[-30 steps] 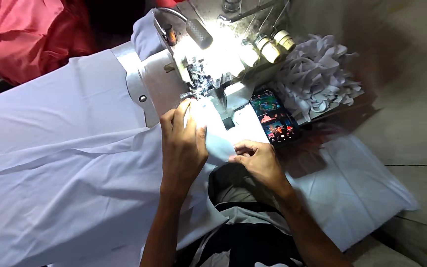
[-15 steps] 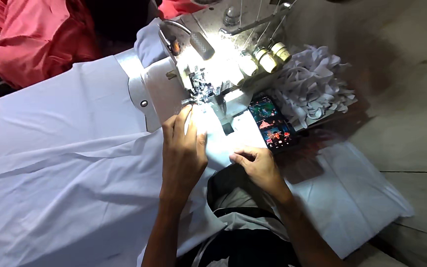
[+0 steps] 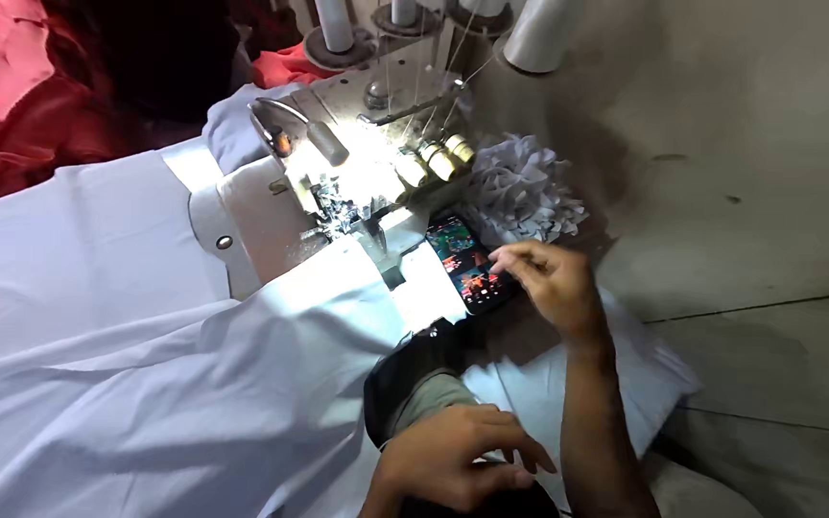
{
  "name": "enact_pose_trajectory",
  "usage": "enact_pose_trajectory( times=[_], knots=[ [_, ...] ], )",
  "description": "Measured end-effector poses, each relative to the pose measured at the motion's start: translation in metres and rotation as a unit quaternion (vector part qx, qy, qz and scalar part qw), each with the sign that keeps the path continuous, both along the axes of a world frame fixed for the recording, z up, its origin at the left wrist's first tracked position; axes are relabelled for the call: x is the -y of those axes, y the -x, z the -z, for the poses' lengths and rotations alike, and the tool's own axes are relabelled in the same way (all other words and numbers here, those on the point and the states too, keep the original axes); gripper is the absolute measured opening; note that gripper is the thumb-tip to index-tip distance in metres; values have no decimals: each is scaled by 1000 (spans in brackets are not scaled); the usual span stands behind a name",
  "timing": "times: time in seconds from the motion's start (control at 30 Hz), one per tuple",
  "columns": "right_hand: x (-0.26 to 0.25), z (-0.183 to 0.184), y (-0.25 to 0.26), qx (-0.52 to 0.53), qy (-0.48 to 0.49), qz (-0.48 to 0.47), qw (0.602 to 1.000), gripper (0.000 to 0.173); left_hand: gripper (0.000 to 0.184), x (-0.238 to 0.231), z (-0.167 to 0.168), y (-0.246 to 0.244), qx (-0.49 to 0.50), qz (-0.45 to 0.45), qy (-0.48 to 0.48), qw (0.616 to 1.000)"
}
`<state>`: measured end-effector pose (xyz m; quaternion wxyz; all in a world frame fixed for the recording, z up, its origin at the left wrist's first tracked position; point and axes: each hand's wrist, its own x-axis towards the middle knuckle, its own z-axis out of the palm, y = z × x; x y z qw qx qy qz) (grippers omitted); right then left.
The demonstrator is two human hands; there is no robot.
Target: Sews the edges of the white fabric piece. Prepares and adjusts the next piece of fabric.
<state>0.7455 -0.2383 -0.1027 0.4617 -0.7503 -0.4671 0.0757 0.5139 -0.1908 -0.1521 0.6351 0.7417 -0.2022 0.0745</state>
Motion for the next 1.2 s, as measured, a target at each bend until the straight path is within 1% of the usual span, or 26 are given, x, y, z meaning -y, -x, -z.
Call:
enact_pose_trajectory(
  times=[0.07,0.1,0.17,0.2,0.27,0.33,0.4,0.47,0.63,0.7,0.8,0.93,1.0,1.03,1.07,1.13,1.2],
  knots=[
    [-4,-9,-38,26,38,57,997,13,27,9,49,-13,-98,80,15,992],
    [-9,-10,-53,37,69,75,994,14,27,12,70,-17,-156,98,30,982],
    [-20,-12,-67,51,158,91,982,19,29,14,104,-22,-232,95,46,967],
    [-27,-10,-68,56,198,93,974,23,29,13,114,-23,-242,82,54,965],
    [-40,-2,-65,73,259,96,958,31,30,11,116,-22,-260,58,73,961],
    [-49,9,-63,106,284,105,947,28,30,10,114,-19,-270,37,78,959],
    [-53,17,-67,117,280,104,947,22,29,10,119,-15,-258,25,67,964],
    [-52,16,-73,94,256,93,958,20,29,9,119,-12,-261,13,66,963],
    [-35,-18,-87,7,142,35,989,24,30,9,119,-8,-276,-12,52,960],
    [-40,-34,-104,12,99,8,995,24,30,9,118,-8,-277,-21,39,960],
    [-54,-65,-128,24,63,-3,998,19,29,11,118,-8,-280,-29,28,959],
    [-74,-104,-142,38,14,-11,999,20,29,13,116,-8,-289,-50,3,956],
    [-88,-115,-148,55,1,-15,998,20,29,12,116,-9,-287,-56,4,956],
    [-94,-117,-151,69,17,-9,997,21,29,11,115,-9,-286,-57,8,957],
    [-97,-118,-154,94,58,1,994,24,29,11,115,-10,-285,-58,12,957],
    [-97,-113,-159,139,196,17,971,33,29,10,115,-11,-283,-56,13,958],
    [-91,-95,-160,153,314,5,937,32,29,11,116,-12,-279,-53,10,959]
  ],
)
